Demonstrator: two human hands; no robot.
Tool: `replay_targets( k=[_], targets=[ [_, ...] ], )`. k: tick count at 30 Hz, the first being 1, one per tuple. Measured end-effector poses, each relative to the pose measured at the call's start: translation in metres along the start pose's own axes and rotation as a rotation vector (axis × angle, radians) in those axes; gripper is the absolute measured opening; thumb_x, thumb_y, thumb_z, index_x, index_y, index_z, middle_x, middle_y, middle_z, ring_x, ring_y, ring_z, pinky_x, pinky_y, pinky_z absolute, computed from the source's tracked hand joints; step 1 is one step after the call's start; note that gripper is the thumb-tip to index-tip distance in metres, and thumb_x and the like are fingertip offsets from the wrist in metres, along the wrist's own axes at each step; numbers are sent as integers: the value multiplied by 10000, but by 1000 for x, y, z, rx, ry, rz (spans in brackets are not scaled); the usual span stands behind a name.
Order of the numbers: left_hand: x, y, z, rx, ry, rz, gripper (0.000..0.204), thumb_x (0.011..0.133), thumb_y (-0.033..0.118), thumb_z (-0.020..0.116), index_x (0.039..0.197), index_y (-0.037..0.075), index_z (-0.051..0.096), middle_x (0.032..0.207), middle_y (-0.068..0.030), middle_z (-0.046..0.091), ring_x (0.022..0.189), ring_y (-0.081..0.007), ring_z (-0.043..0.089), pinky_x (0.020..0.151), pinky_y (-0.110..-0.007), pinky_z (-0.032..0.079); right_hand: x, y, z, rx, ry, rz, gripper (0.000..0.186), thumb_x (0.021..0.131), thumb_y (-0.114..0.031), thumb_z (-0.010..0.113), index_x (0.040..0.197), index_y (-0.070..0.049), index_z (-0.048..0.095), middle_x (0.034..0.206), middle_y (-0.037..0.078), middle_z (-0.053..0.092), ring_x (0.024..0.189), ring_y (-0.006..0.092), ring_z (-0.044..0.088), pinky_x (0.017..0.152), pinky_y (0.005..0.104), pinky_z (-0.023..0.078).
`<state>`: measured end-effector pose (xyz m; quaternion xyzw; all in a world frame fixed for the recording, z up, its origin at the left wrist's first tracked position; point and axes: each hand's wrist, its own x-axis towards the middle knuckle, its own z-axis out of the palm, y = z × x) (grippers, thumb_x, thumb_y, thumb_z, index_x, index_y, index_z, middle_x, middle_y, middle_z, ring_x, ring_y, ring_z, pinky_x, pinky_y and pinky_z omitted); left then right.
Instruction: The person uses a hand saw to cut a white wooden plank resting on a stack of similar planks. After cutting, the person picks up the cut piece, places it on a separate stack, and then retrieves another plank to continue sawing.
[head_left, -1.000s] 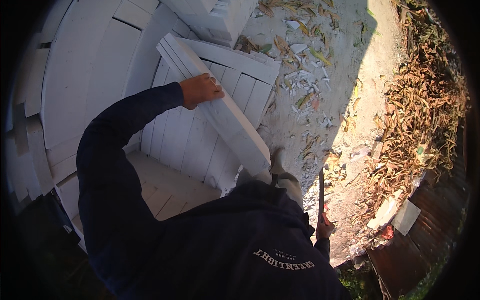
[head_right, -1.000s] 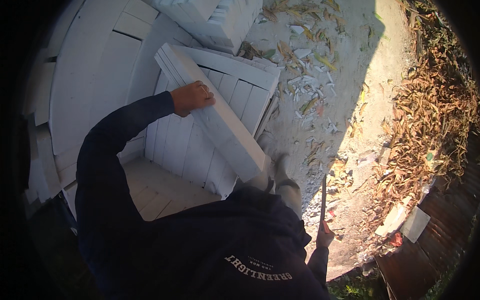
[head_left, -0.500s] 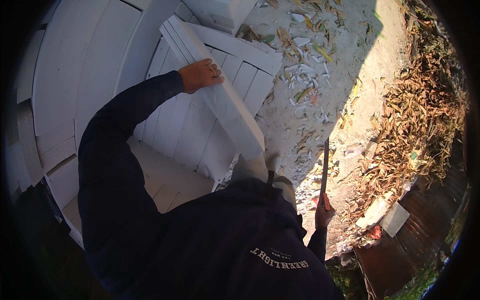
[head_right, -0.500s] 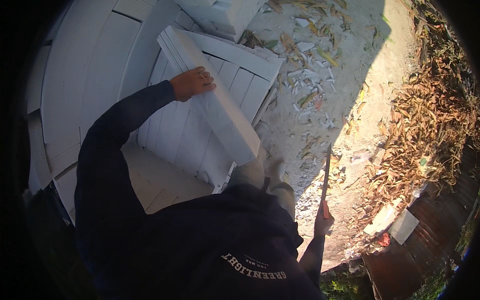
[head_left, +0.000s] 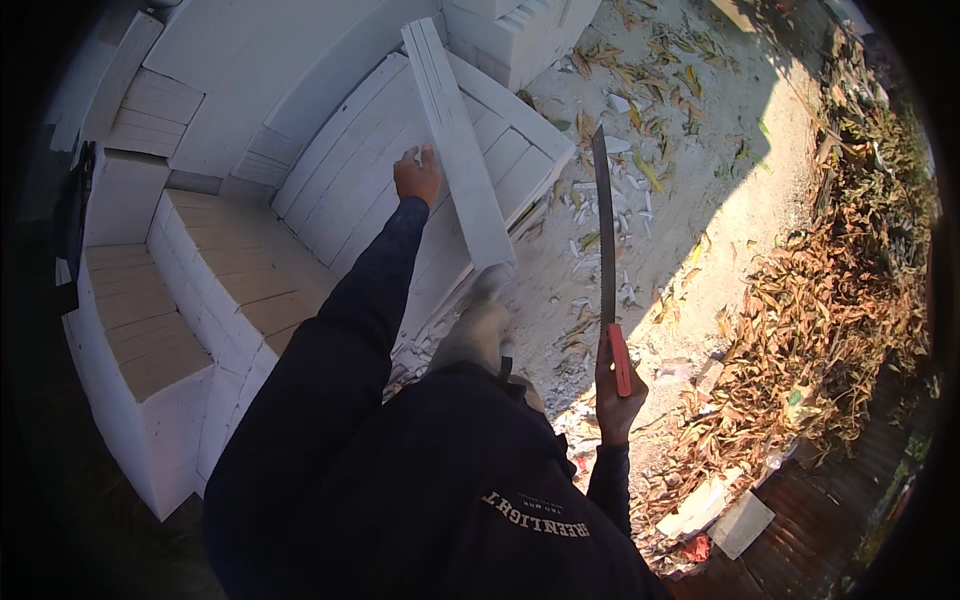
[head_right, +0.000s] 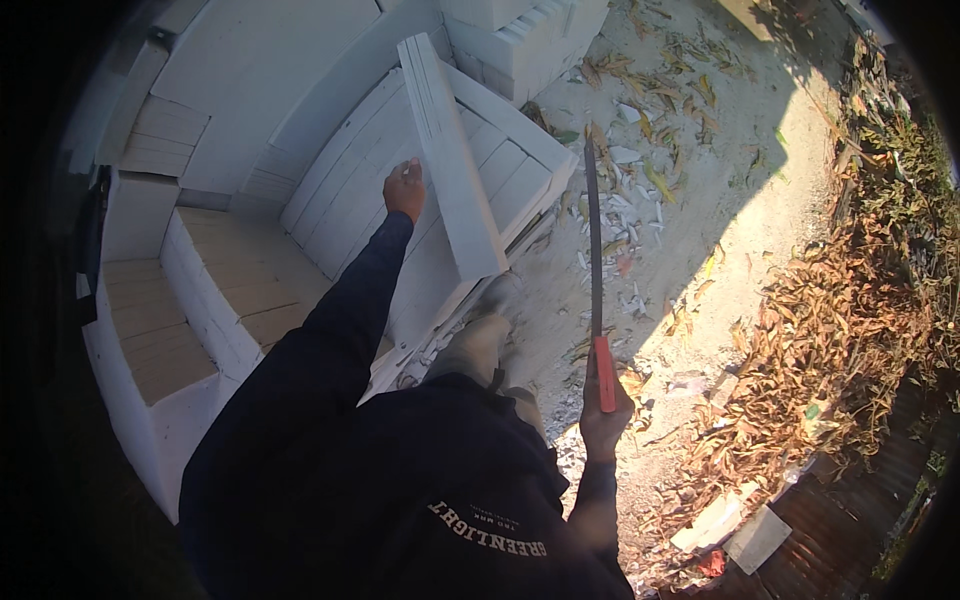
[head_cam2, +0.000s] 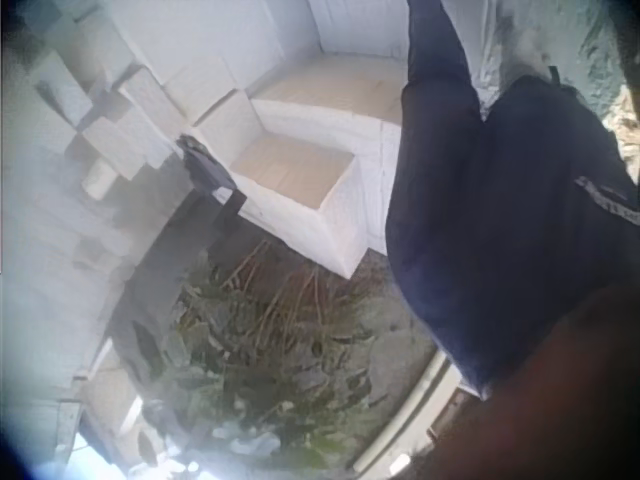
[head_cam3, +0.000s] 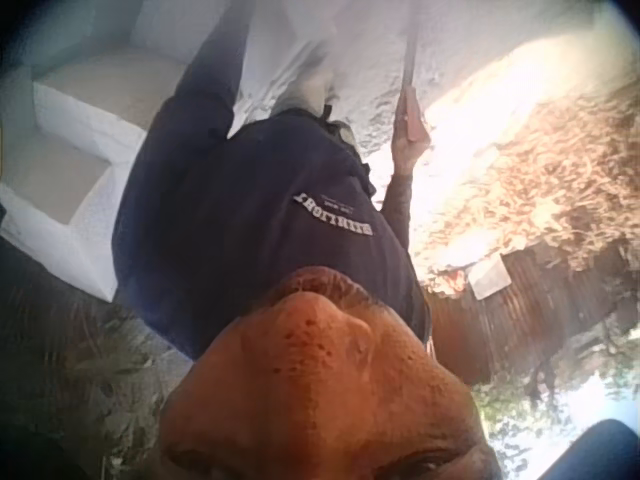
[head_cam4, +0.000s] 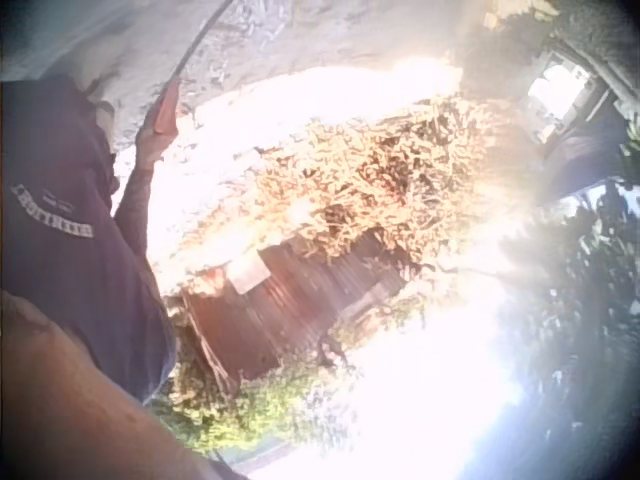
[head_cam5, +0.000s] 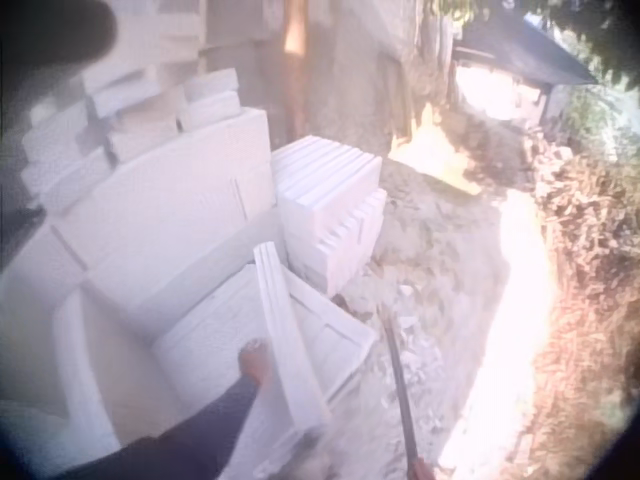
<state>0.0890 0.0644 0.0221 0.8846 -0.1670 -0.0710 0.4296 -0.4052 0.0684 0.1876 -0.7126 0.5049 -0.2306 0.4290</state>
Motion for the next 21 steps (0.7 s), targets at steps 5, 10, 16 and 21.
replay_targets(
  k=[5, 10, 16, 21],
  targets=[
    [-89, -17, 51, -215, 12, 16, 511, 1068, 382, 461, 1423, 38, 588, 959, -318, 676, 955, -457, 626, 892, -515, 490, -7, -34, 29, 95, -116, -206, 403, 969, -81, 601, 1355, 30, 638, 1000, 189, 755, 824, 151, 700, 699, 305, 542],
    [-121, 14, 48, -204, 49, -3, 510, 1084, 373, 412, 1497, 95, 523, 973, -334, 666, 971, -488, 600, 890, -533, 482, -8, -52, 60, 111, -184, -267, 443, 919, -43, 606, 1352, 47, 628, 1061, 243, 748, 980, 270, 759, 800, 347, 572],
    [-124, -2, 52, -203, 117, -47, 511, 1086, 400, 405, 1456, 89, 572, 1000, -322, 658, 985, -485, 605, 888, -545, 483, -7, -53, 89, 110, -220, -375, 442, 904, -53, 603, 1329, 67, 632, 1072, 281, 730, 1018, 330, 751, 859, 367, 564],
    [-136, 28, 39, -180, 45, -144, 504, 1088, 429, 396, 1447, 135, 592, 1034, -286, 632, 1042, -461, 614, 889, -544, 495, -2, -50, 102, 65, -221, -335, 427, 919, -58, 584, 1325, 64, 636, 1049, 281, 730, 967, 323, 754, 823, 365, 564]
  ],
)
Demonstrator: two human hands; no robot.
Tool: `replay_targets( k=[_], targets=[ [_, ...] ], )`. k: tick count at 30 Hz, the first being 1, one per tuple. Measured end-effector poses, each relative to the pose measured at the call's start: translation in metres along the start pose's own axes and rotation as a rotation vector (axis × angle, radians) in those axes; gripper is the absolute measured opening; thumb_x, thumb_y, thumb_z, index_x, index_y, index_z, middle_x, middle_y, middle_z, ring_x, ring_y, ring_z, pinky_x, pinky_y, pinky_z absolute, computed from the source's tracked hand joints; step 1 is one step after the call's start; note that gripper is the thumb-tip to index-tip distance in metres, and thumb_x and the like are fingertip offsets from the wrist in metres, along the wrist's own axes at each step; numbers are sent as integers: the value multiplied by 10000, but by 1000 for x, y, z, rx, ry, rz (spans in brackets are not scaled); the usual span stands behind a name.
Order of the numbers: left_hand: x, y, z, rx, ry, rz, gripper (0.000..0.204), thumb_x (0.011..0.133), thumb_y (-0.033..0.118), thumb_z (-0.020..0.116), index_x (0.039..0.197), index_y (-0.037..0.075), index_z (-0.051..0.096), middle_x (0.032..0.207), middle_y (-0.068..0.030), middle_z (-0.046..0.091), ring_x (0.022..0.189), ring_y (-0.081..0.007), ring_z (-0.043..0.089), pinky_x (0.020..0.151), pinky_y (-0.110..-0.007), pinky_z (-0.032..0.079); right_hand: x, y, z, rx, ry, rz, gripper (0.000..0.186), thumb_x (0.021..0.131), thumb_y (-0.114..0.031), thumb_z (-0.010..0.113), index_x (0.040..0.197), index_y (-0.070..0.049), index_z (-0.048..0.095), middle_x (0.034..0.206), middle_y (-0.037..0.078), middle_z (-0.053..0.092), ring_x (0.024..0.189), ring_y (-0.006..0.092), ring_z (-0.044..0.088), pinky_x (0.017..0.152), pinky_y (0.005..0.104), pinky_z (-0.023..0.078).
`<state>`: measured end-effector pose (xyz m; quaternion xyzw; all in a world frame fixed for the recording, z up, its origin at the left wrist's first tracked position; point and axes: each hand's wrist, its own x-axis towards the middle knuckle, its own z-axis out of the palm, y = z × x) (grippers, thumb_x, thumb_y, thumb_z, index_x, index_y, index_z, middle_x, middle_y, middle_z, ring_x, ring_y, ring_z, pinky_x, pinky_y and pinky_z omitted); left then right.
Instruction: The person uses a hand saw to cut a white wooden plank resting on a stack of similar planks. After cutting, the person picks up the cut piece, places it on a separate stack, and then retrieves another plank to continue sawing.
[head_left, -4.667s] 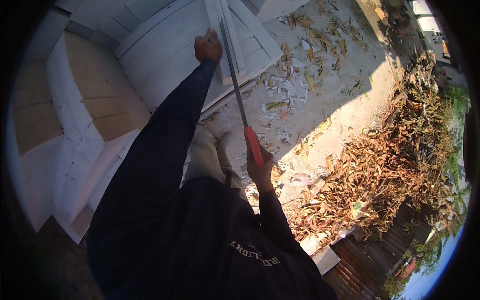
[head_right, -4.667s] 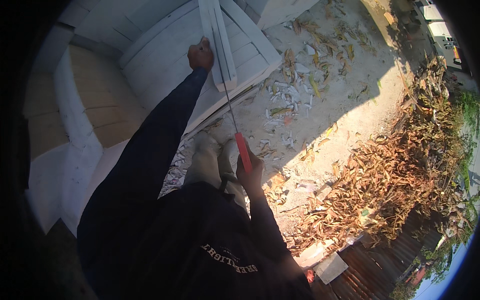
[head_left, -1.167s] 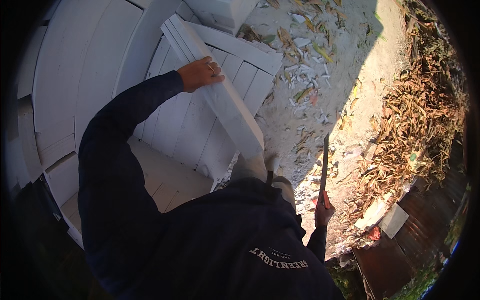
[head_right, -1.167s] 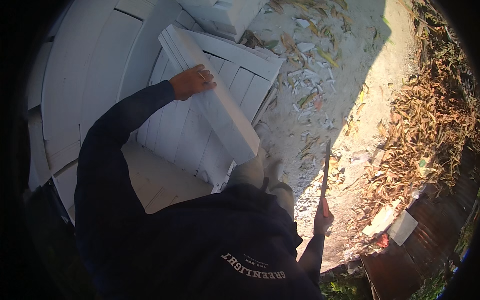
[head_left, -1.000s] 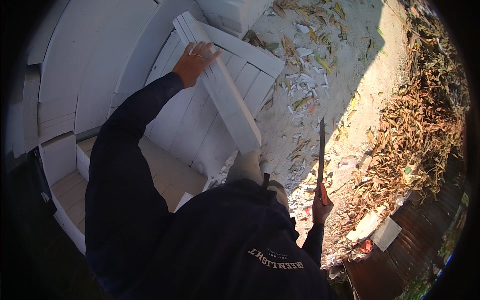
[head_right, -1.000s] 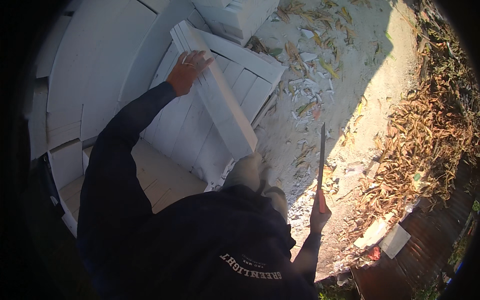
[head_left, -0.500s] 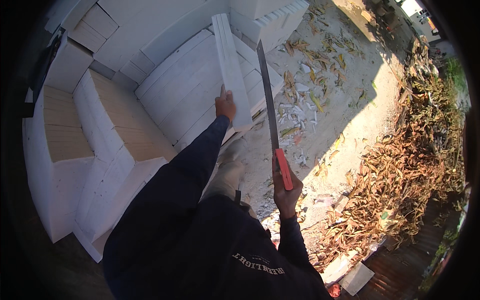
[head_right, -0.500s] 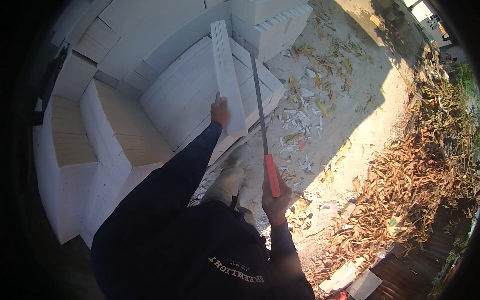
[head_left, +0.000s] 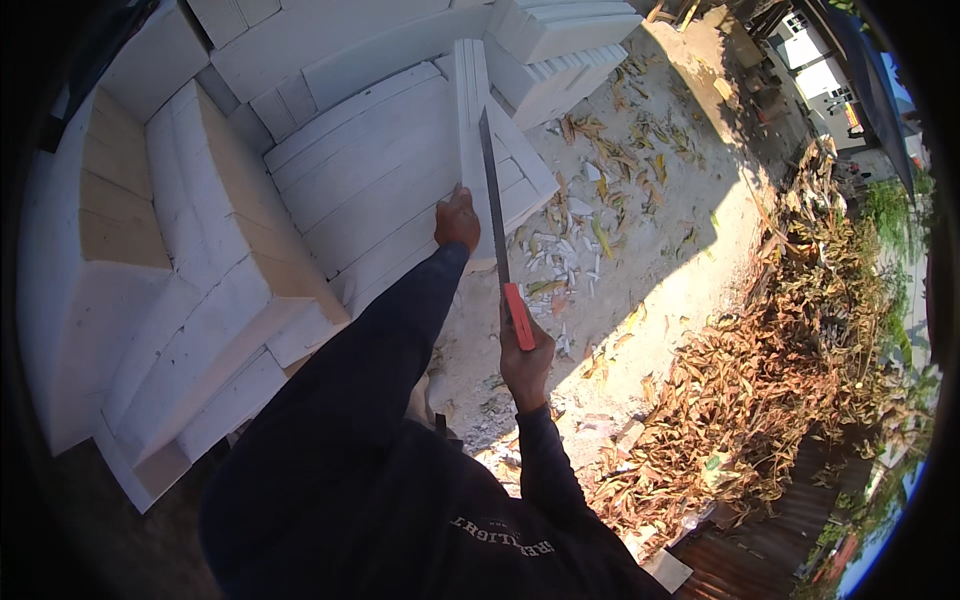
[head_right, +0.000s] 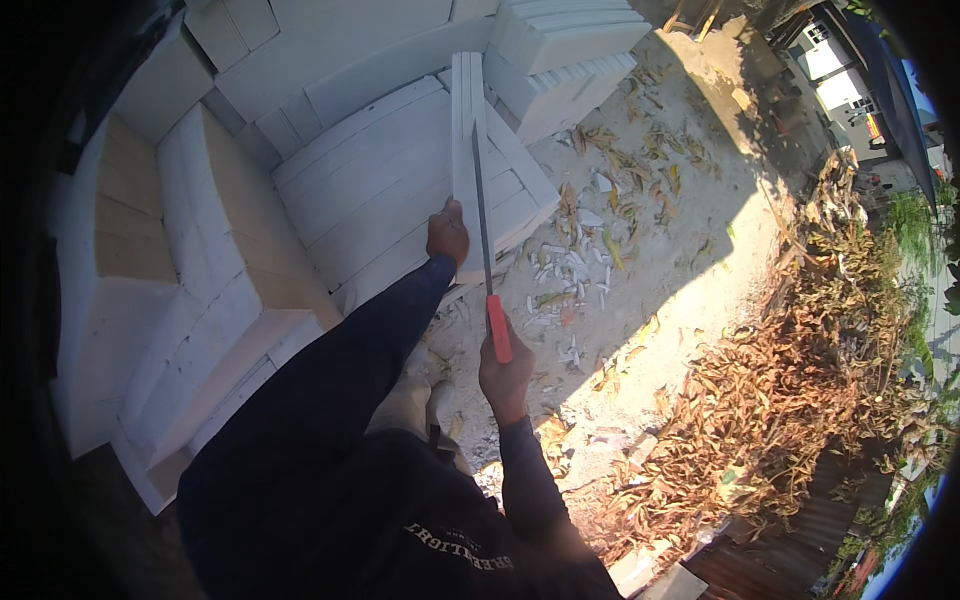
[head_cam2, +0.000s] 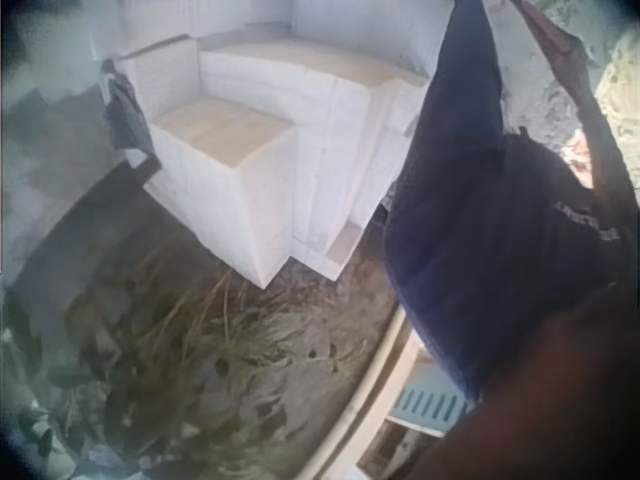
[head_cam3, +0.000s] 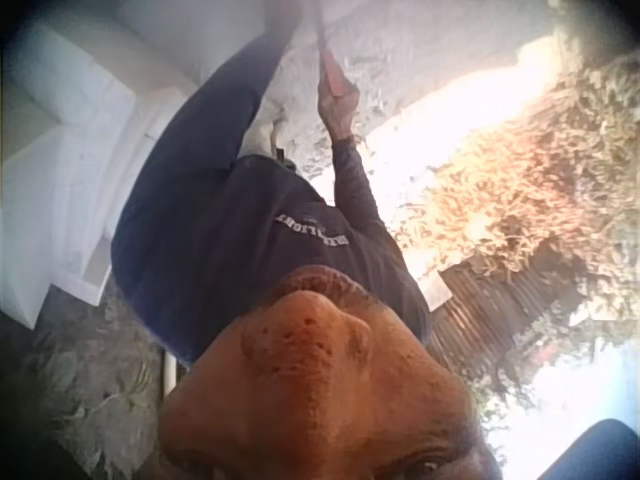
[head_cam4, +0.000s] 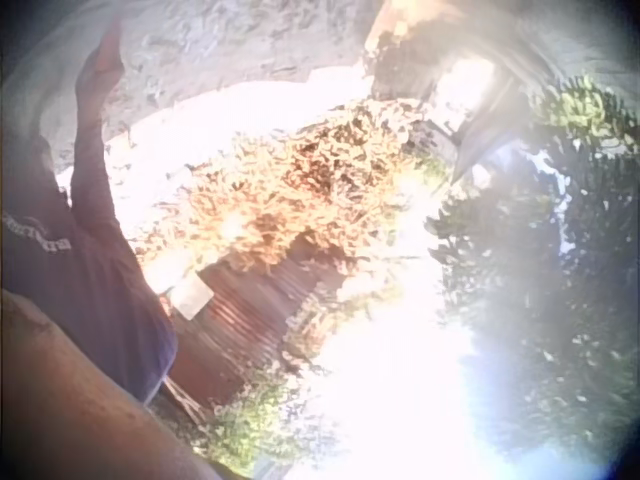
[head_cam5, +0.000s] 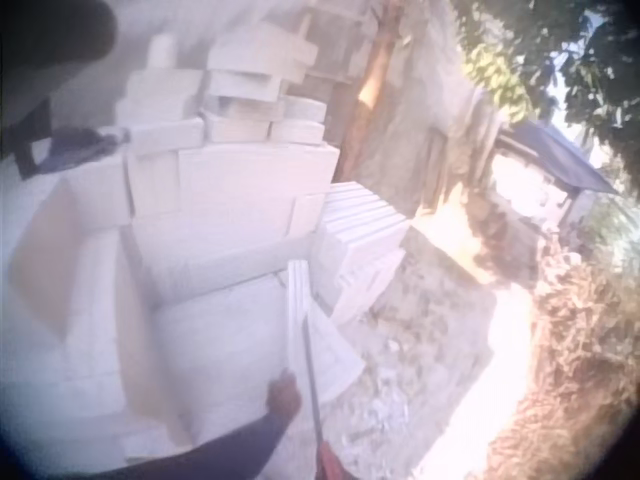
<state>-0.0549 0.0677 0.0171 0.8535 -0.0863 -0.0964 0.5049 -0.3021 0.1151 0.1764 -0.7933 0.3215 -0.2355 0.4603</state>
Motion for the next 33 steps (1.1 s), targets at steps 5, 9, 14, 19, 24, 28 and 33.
replay_targets(
  k=[5, 9, 14, 19, 24, 28, 33],
  targets=[
    [1, 3, -8, 38, -18, -66, 506, 1085, 451, 398, 1449, 160, 595, 1056, -275, 610, 1046, -444, 621, 879, -550, 498, 0, -12, 11, -16, 45, -27, 430, 910, -49, 578, 1324, 49, 641, 1011, 285, 725, 898, 327, 756, 768, 376, 563],
    [0, 3, -6, 52, 13, -76, 512, 1083, 462, 396, 1446, 162, 597, 1053, -274, 603, 1025, -449, 620, 880, -550, 496, 8, -13, 19, -81, 54, -95, 448, 887, -20, 571, 1325, 42, 638, 967, 286, 713, 837, 367, 740, 721, 389, 553],
    [0, 8, -3, 3, 2, -49, 513, 1082, 468, 393, 1440, 166, 602, 1034, -269, 597, 1009, -459, 614, 870, -552, 497, 73, 3, 39, -118, -33, -16, 481, 875, -1, 562, 1351, 26, 626, 982, 293, 711, 846, 403, 732, 720, 390, 558],
    [2, -4, 0, 23, 13, -71, 502, 1082, 457, 402, 1433, 166, 610, 1031, -270, 598, 1004, -454, 617, 864, -551, 499, 11, 13, 26, -118, 68, -180, 443, 878, -1, 569, 1313, 46, 635, 898, 303, 683, 811, 416, 723, 694, 406, 546],
    [2, -6, 5, 0, 59, -11, 485, 1080, 440, 417, 1423, 164, 620, 1028, -270, 598, 986, -447, 620, 857, -552, 500, 57, -3, 34, -133, -72, -9, 439, 894, 5, 558, 1325, 62, 624, 975, 297, 702, 881, 414, 734, 733, 406, 564],
    [-1, -1, 3, -9, 11, -13, 488, 1081, 441, 418, 1432, 166, 616, 1030, -266, 599, 987, -444, 617, 865, -546, 499, 82, 12, 54, -130, -8, -75, 430, 905, 7, 553, 1325, 64, 625, 1011, 293, 713, 925, 399, 742, 750, 399, 572],
    [2, -10, 1, -7, -3, -64, 511, 1081, 459, 411, 1447, 158, 602, 1054, -264, 593, 1009, -445, 611, 889, -533, 497, 8, 6, 34, -99, 27, -107, 370, 915, -5, 572, 1271, 73, 634, 951, 305, 692, 893, 406, 732, 721, 413, 558]
  ],
)
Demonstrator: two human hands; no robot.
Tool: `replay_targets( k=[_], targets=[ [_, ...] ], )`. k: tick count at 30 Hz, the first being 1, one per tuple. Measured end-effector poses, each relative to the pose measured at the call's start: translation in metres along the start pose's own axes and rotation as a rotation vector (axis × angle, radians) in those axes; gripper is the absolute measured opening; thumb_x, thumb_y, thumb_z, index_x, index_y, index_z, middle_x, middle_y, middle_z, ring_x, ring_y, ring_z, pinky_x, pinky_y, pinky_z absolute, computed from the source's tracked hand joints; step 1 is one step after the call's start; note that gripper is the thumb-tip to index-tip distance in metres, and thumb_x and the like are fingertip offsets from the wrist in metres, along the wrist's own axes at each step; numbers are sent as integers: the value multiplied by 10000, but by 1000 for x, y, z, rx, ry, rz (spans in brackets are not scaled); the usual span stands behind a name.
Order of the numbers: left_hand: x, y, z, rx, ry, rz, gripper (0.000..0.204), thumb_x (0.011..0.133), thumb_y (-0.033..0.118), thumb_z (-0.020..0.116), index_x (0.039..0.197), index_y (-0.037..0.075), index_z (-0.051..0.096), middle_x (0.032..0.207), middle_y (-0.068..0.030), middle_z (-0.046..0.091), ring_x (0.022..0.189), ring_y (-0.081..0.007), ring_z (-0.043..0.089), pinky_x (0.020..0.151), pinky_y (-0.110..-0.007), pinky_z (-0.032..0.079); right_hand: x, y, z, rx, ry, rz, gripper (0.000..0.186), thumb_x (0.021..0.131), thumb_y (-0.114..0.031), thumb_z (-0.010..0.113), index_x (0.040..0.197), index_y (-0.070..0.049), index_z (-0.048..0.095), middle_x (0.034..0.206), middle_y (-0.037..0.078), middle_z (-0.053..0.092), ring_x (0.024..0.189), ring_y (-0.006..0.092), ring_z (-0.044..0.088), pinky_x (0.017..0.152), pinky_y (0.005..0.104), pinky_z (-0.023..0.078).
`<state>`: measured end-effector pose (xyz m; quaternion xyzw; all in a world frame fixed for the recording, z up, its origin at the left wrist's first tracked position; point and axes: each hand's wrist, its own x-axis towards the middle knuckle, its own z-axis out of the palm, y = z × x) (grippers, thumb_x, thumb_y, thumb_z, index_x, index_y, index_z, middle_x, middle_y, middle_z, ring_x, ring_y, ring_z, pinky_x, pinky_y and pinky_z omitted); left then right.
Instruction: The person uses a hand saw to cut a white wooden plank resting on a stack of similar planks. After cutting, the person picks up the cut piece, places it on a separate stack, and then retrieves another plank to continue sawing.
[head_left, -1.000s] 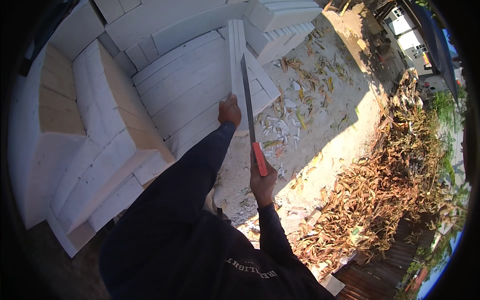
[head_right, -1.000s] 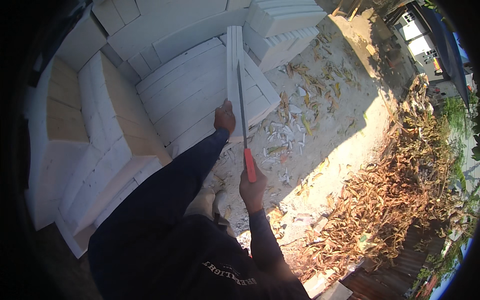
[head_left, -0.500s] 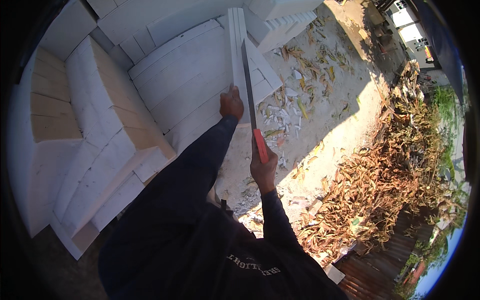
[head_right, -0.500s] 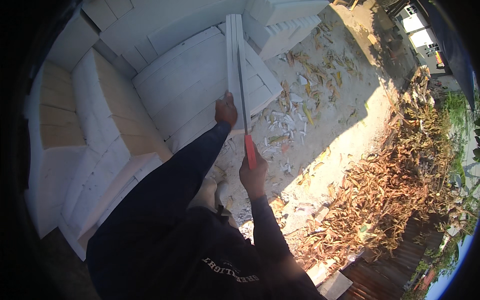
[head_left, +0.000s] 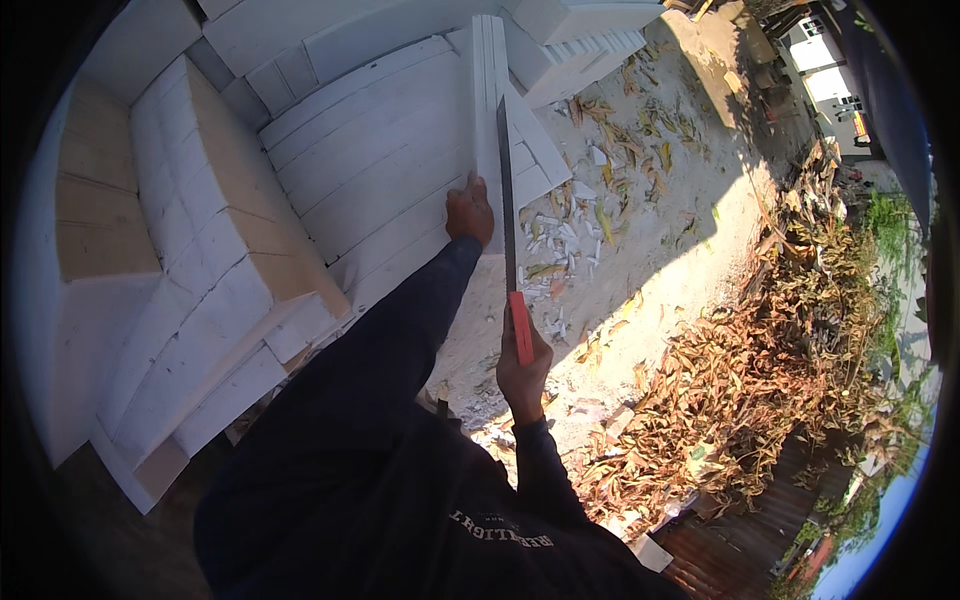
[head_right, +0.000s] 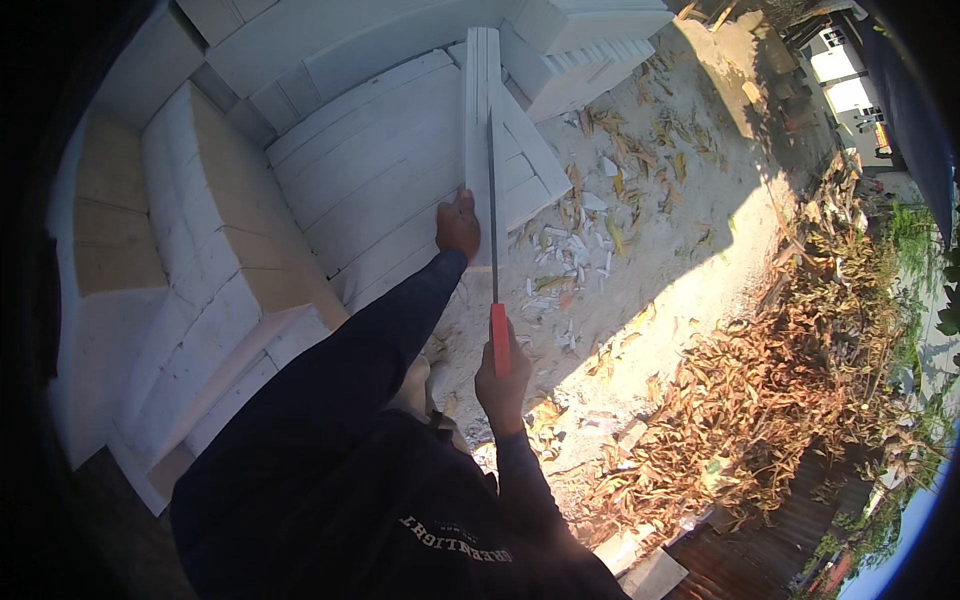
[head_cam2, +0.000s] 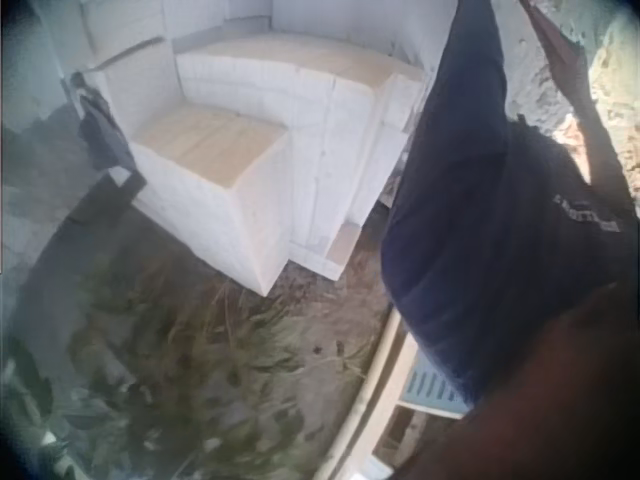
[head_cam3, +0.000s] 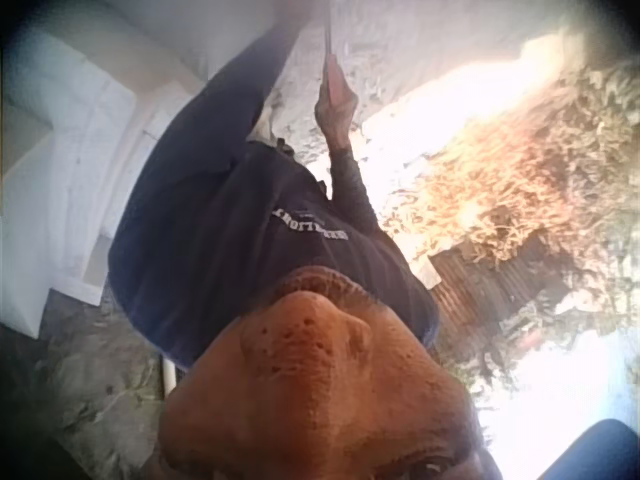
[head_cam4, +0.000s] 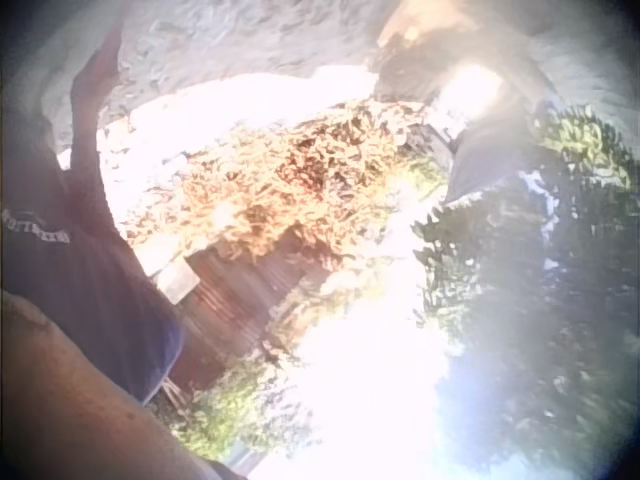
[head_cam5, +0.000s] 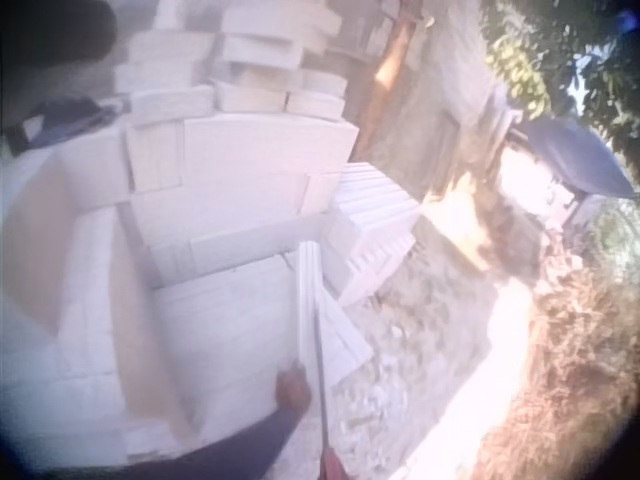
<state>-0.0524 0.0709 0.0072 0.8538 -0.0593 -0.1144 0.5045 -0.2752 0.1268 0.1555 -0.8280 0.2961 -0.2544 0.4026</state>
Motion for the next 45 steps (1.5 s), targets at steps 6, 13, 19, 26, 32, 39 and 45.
replay_targets(
  k=[6, 13, 19, 26, 32, 39, 45],
  targets=[
    [1, 2, 5, -72, 17, 55, 520, 1083, 456, 408, 1435, 132, 611, 1082, -276, 595, 1008, -449, 603, 899, -530, 494, 72, -4, 15, -32, -132, 150, 447, 916, -5, 584, 1360, 35, 609, 917, 267, 705, 802, 375, 732, 702, 394, 557],
    [8, -20, 9, -88, 17, 67, 517, 1081, 447, 417, 1401, 105, 638, 1033, -288, 603, 992, -468, 599, 896, -532, 485, 0, -18, -8, 86, -26, 127, 364, 911, -4, 600, 1268, 55, 642, 768, 250, 648, 666, 346, 680, 623, 405, 505],
    [5, -11, 14, -106, 32, 51, 510, 1077, 449, 425, 1372, 106, 663, 1058, -314, 612, 994, -473, 600, 905, -533, 483, 51, -4, -1, -45, -201, 223, 481, 910, -6, 608, 1390, -12, 612, 892, 224, 717, 789, 306, 740, 705, 356, 548],
    [3, -10, 12, -94, 152, 160, 483, 1073, 379, 471, 1235, -14, 697, 893, -340, 627, 876, -472, 617, 816, -533, 477, 15, 5, 1, 36, -45, 131, 423, 903, -1, 617, 1325, 7, 652, 961, 246, 730, 801, 305, 741, 730, 362, 547],
    [3, -4, 7, -48, 88, 117, 481, 1069, 392, 470, 1270, 20, 699, 933, -331, 644, 948, -477, 607, 854, -526, 479, 26, 1, -4, 27, -60, 113, 358, 904, -2, 611, 1255, 62, 643, 757, 251, 645, 674, 328, 690, 638, 410, 516],
    [2, 2, 5, -77, 115, 154, 499, 1069, 400, 471, 1252, 4, 715, 938, -339, 658, 928, -476, 611, 859, -515, 480, -3, -5, -7, 138, -33, 210, 444, 892, 20, 614, 1334, 61, 613, 901, 301, 691, 887, 397, 743, 724, 412, 549],
    [11, -5, 6, -125, 102, 113, 481, 1073, 372, 482, 1236, -18, 713, 853, -340, 645, 837, -497, 614, 783, -542, 481, -18, -2, -6, 103, 40, 185, 438, 892, 10, 613, 1330, 11, 628, 886, 323, 671, 894, 465, 710, 731, 432, 549]
  ],
)
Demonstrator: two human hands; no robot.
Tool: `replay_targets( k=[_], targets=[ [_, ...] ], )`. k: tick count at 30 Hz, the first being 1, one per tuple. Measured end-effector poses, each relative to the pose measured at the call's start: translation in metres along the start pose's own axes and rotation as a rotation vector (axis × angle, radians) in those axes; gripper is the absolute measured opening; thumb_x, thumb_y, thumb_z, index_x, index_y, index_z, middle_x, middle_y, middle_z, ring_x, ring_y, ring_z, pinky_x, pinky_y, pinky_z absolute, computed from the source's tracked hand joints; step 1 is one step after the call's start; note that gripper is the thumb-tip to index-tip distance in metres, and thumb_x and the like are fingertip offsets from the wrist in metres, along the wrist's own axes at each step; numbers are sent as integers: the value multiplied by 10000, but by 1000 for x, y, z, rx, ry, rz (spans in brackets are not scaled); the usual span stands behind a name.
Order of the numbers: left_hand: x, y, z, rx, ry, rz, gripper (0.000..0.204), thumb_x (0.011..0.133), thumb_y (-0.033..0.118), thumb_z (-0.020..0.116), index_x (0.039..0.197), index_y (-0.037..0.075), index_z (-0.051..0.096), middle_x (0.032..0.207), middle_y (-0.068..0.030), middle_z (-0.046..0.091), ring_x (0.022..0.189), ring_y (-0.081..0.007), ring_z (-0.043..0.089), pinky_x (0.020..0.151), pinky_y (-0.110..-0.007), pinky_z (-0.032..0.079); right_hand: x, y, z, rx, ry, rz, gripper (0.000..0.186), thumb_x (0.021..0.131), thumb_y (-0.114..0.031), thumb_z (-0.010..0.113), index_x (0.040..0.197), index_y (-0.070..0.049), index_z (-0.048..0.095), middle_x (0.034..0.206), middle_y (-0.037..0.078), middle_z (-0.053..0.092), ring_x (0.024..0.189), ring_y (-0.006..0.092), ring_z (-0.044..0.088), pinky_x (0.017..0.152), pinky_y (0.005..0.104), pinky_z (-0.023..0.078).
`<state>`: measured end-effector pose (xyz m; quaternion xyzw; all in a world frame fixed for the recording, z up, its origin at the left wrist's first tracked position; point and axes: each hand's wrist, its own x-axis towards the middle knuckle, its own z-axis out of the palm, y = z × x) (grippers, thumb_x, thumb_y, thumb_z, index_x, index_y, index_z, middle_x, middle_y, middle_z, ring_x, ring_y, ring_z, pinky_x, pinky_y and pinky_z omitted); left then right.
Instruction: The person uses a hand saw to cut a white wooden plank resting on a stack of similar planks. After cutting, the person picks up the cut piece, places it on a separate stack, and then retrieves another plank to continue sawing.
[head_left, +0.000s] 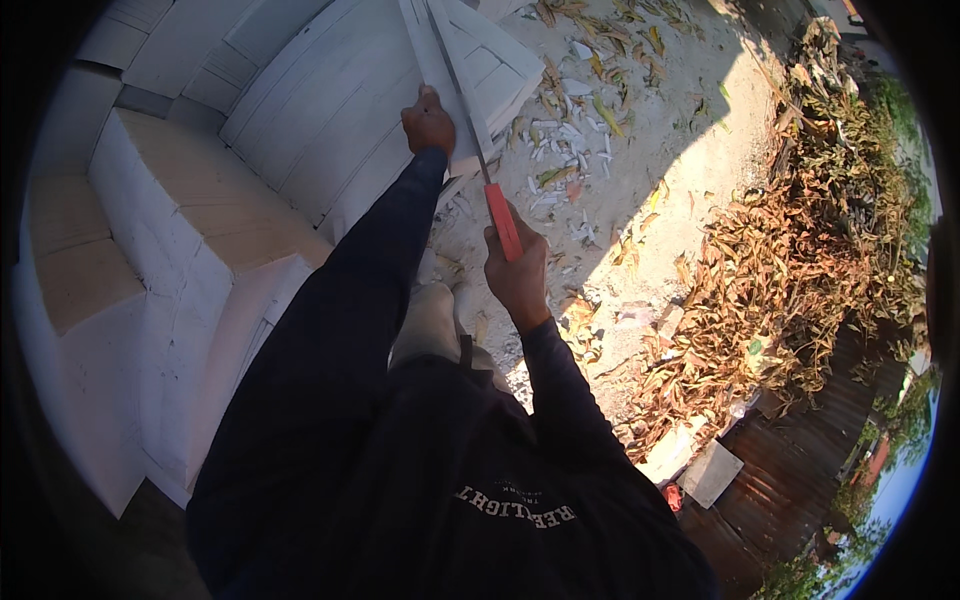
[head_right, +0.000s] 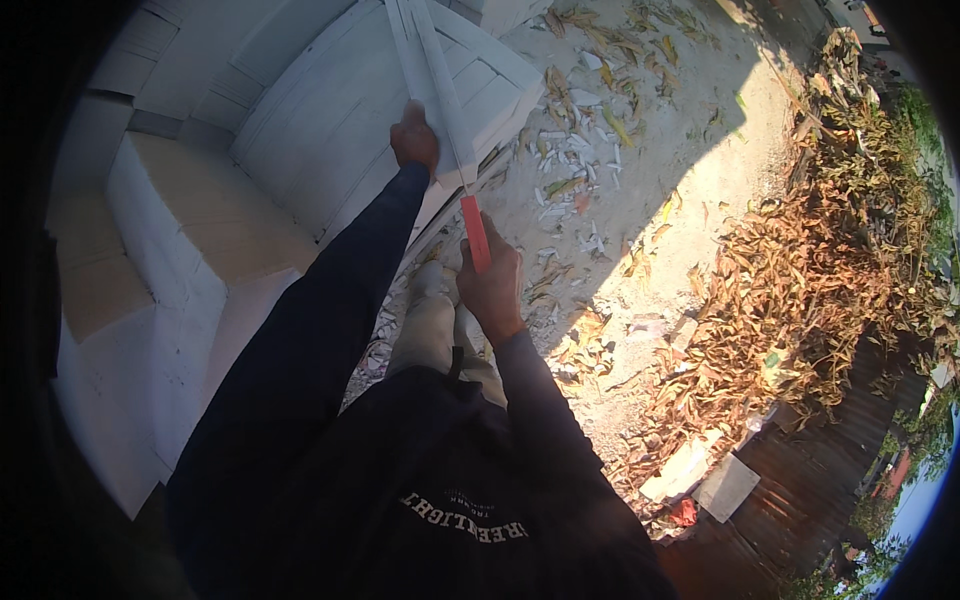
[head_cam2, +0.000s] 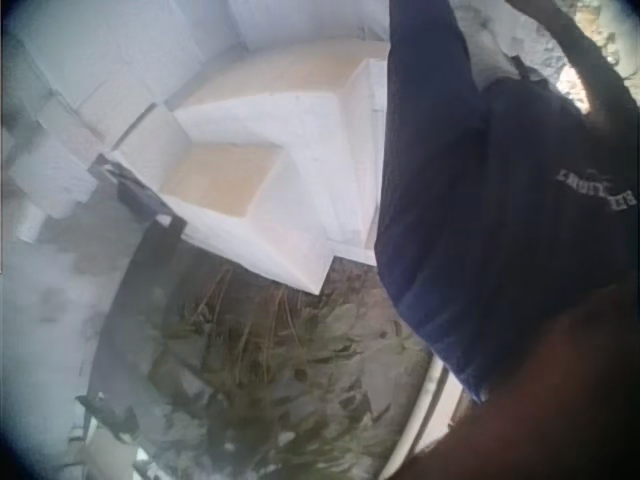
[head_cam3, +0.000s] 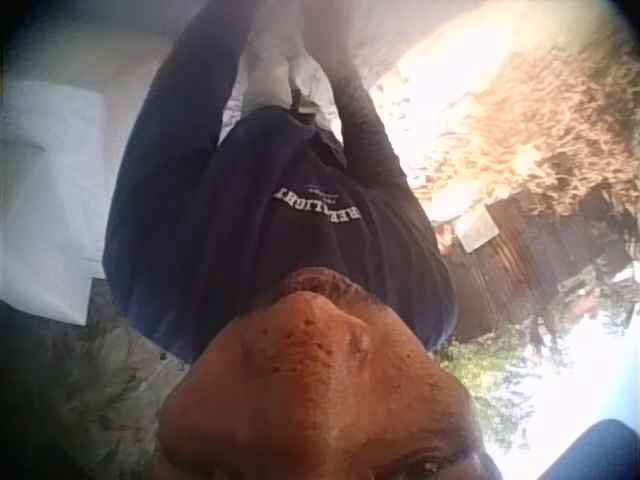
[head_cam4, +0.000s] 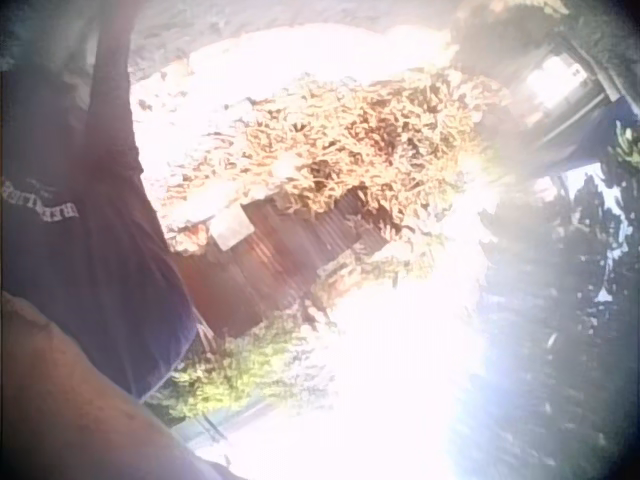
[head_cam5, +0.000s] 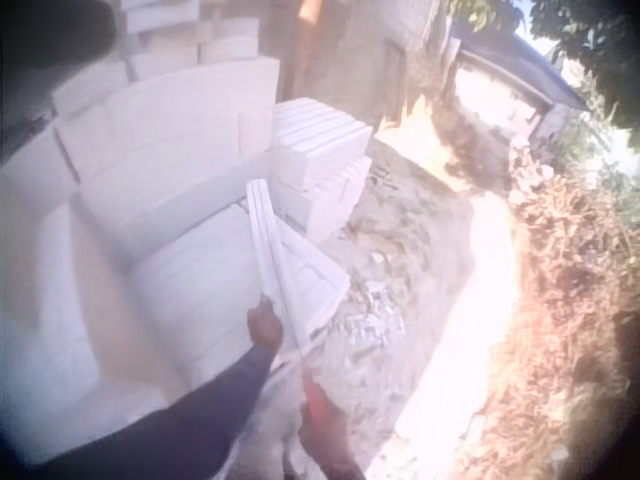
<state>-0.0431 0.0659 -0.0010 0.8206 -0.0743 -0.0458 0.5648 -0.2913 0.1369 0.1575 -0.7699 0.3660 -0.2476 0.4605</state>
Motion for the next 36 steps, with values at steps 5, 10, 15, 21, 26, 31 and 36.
replay_targets(
  k=[5, 10, 15, 21, 26, 31, 36],
  targets=[
    [2, -11, 5, -80, -4, 18, 469, 1069, 367, 487, 1226, -7, 722, 827, -343, 633, 816, -494, 635, 762, -532, 492, -29, 13, -4, -13, 60, -57, 435, 892, 8, 610, 1326, 33, 620, 899, 333, 671, 880, 484, 695, 718, 448, 554],
    [-5, 1, 3, -59, -37, 15, 471, 1066, 366, 495, 1238, -14, 713, 807, -337, 640, 815, -497, 636, 767, -517, 496, 17, -3, 11, -47, 1, 51, 453, 895, -9, 628, 1338, 79, 603, 910, 326, 690, 865, 432, 735, 701, 455, 560],
    [-3, 4, -5, -86, -2, -37, 481, 1065, 365, 497, 1244, -32, 702, 857, -342, 658, 862, -490, 651, 805, -495, 506, -56, 17, -8, -57, 55, -92, 444, 905, -36, 635, 1327, 97, 601, 929, 328, 693, 872, 420, 742, 691, 433, 560],
    [-9, 13, -7, -110, -97, 28, 516, 1064, 384, 500, 1228, -65, 696, 978, -369, 665, 938, -480, 632, 859, -507, 485, 39, 11, 13, -38, -11, -69, 438, 902, -30, 638, 1323, 87, 609, 945, 324, 699, 912, 404, 745, 727, 415, 567],
    [-4, 6, -5, 40, 41, 65, 507, 1077, 377, 483, 1156, -71, 706, 875, -345, 635, 890, -500, 606, 820, -515, 462, -7, 11, -5, 2, -36, -28, 424, 902, -42, 641, 1310, 73, 619, 899, 319, 682, 847, 418, 729, 698, 430, 546],
    [-7, -3, 1, 74, 28, 96, 490, 1074, 376, 481, 1215, -36, 705, 886, -334, 634, 888, -479, 604, 841, -512, 464, -4, 10, -7, 1, -62, -48, 433, 887, -8, 640, 1311, 74, 616, 883, 308, 680, 849, 423, 729, 698, 434, 543],
    [-4, 10, -4, 36, -32, -53, 507, 1047, 442, 505, 1333, 65, 688, 1117, -305, 643, 1024, -439, 592, 932, -482, 467, 47, 5, 8, 23, -125, 43, 451, 902, -40, 655, 1340, 61, 614, 940, 324, 703, 911, 384, 750, 776, 403, 560]
  ],
)
